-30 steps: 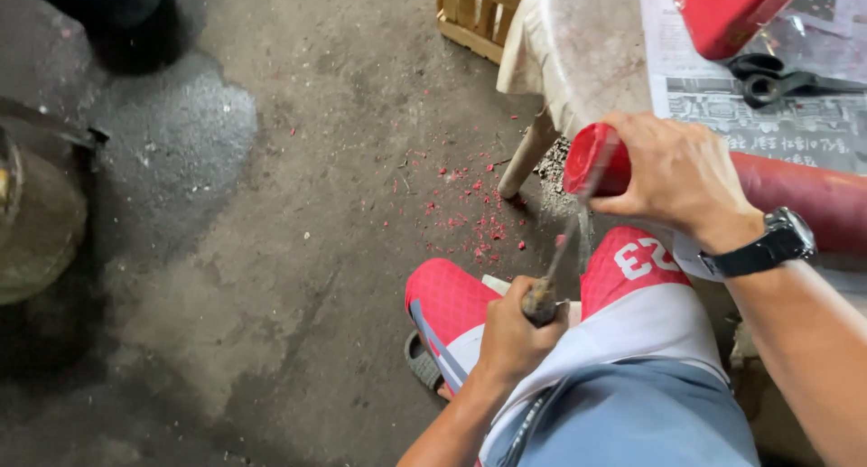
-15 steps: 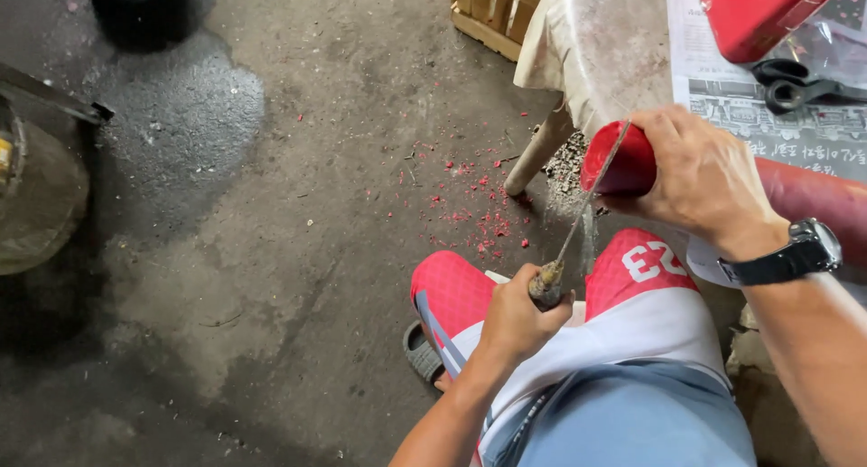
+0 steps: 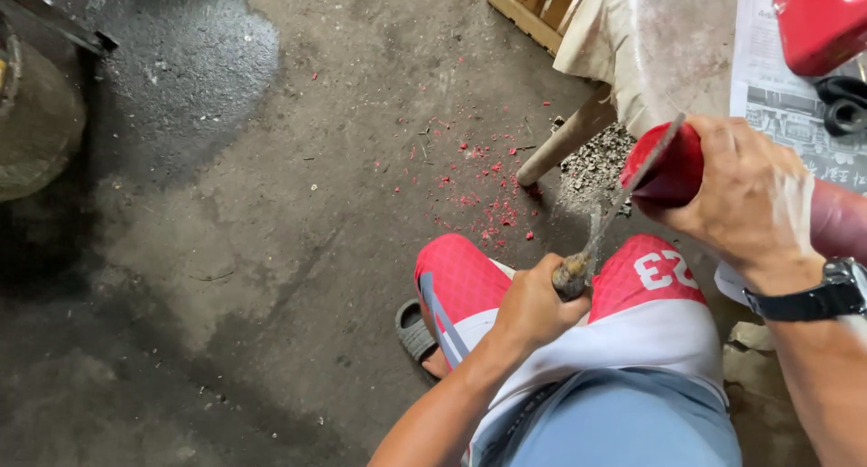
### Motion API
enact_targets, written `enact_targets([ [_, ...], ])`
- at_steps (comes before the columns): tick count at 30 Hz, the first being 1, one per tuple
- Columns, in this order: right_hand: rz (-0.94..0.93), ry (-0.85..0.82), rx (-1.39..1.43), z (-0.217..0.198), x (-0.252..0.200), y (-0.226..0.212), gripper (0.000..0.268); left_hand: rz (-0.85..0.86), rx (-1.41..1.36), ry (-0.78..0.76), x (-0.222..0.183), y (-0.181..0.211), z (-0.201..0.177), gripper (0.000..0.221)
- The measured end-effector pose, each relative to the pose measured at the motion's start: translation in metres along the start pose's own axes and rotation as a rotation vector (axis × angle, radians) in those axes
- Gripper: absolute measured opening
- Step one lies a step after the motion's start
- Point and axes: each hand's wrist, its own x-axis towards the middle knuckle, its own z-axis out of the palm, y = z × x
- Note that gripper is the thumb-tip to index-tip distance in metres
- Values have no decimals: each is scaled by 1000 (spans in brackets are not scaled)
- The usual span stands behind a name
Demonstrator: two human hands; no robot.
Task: The person scrapes the end of a red tube with a knife, then wraps the tube in clear plastic and red decorative paper on a newspaper-covered table, using tape to secure the wrapping.
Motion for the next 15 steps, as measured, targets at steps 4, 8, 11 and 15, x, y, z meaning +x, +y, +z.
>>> enact_targets([
  [4, -33, -33, -1, 5, -1, 4, 75, -11, 11, 4, -7, 1, -3, 29],
  [8, -79, 41, -41, 17, -4, 10, 73, -9, 12, -36, 1, 2, -7, 29],
  [11, -88, 60, -19, 19, -5, 11, 72, -8, 13, -28, 10, 2, -5, 31],
  [15, -122, 69, 24, 15, -5, 10, 80, -32, -10, -22, 22, 7, -3, 31],
])
